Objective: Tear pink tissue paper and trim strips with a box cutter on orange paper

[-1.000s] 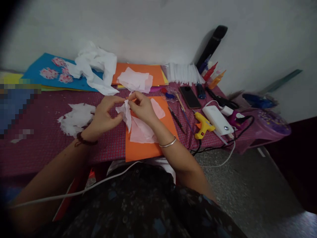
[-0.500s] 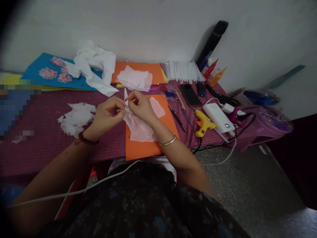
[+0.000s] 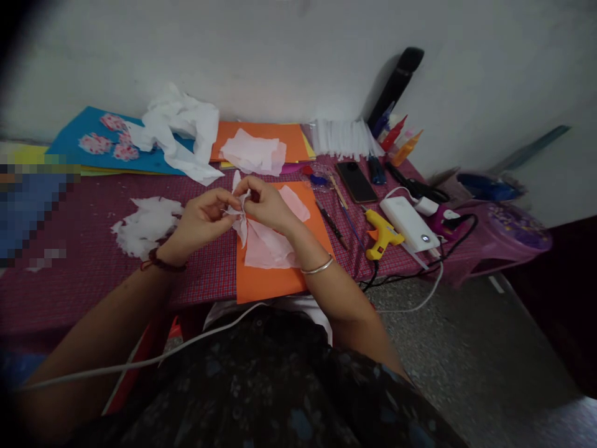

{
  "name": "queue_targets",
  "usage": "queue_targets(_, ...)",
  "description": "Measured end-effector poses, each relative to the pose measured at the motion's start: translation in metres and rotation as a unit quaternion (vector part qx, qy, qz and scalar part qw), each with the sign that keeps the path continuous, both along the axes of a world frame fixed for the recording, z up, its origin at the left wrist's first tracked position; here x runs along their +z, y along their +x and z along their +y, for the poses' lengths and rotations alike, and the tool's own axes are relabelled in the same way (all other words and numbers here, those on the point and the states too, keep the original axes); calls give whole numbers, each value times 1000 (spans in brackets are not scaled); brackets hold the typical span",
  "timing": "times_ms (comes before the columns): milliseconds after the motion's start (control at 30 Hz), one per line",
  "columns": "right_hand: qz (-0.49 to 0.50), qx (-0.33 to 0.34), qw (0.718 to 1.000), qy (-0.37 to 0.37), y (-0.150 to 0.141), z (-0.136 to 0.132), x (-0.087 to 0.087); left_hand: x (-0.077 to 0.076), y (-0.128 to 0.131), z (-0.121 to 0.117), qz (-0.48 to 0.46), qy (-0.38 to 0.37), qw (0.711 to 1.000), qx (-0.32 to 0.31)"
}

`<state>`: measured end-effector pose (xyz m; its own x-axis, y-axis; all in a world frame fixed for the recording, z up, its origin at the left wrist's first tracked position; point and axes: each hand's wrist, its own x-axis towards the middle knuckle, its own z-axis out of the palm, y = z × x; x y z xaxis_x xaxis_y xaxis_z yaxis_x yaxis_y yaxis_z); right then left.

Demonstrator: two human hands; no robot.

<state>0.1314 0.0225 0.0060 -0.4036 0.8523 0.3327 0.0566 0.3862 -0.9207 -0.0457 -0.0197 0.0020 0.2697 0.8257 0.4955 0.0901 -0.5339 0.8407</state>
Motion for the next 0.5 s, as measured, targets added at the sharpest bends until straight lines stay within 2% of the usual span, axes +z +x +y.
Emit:
queue_targets(167, 46, -7, 997, -55, 1, 1, 1, 3, -4, -1, 91, 73, 992, 43)
queue_targets(333, 75, -8, 990, -122, 5, 1, 4, 2, -6, 0, 116, 98, 986, 68)
queue_targets(500, 42, -2, 995, -89, 5, 1, 5, -2, -5, 2, 193, 129, 962, 143)
